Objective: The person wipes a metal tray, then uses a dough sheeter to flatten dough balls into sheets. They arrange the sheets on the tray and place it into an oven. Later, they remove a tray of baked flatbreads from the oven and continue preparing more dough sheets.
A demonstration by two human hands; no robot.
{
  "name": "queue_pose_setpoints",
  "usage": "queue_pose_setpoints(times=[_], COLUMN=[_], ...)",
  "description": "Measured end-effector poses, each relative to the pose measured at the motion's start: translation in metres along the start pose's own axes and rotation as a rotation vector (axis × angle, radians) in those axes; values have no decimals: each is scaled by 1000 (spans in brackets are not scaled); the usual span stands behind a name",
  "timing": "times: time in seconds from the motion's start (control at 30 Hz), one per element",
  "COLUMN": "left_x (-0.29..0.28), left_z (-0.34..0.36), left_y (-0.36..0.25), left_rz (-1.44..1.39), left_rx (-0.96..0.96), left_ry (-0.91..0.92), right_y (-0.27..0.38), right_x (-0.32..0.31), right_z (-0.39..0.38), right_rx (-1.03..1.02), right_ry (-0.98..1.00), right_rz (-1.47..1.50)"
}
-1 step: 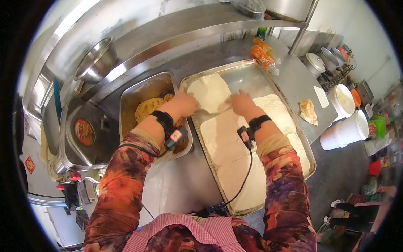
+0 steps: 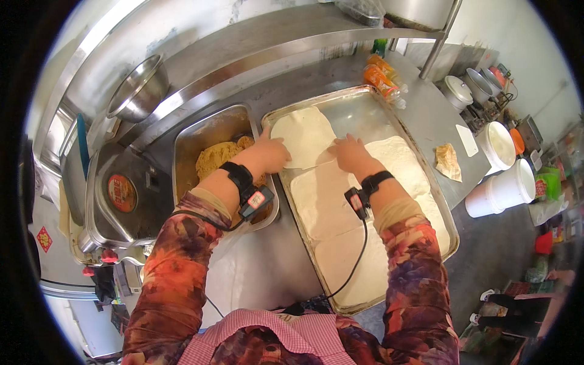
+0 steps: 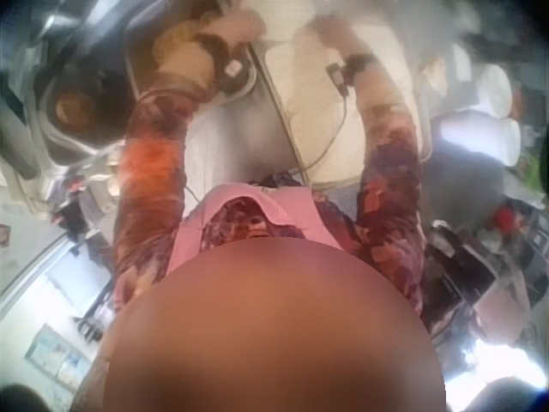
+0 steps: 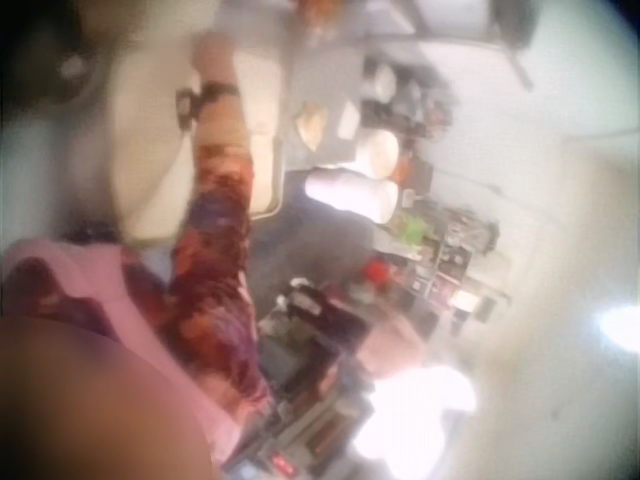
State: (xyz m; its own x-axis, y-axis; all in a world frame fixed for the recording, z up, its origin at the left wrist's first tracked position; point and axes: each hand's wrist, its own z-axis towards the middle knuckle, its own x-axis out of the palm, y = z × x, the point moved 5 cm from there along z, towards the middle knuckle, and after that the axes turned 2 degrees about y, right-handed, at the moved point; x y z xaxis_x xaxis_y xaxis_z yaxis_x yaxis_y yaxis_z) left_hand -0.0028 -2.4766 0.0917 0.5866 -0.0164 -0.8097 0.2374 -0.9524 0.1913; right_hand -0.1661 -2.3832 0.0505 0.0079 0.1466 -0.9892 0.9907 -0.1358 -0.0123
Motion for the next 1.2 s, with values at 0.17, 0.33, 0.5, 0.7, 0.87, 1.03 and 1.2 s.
queue_pose_setpoints(times=[0.17,0.33,0.5,0.7,0.87,1.03,1.2], left_x=[-20,-35,18,186,309,374,402], left_z=[-39,-161,-288,-375,-415,-462,-457], left_y=[-9,-7,-14,-44,-51,-17,5], left_rz=[-458,-617,-1072,-1807,-1232,-618,-662], left_rx=[109,206,273,-12,-482,-812,-754], left_ry=[-144,-511,-715,-558,-520,-770,-755], right_y=[12,95,96,73,104,175,257], right_x=[8,0,-10,-61,-101,-123,-113], right_z=[-2,-12,-19,-86,-151,-200,-229], right_rx=[-124,-438,-309,-83,41,-28,-23], right_ry=[-140,-120,-5,-250,-392,-534,-463], right_rz=[280,261,566,812,937,973,1035])
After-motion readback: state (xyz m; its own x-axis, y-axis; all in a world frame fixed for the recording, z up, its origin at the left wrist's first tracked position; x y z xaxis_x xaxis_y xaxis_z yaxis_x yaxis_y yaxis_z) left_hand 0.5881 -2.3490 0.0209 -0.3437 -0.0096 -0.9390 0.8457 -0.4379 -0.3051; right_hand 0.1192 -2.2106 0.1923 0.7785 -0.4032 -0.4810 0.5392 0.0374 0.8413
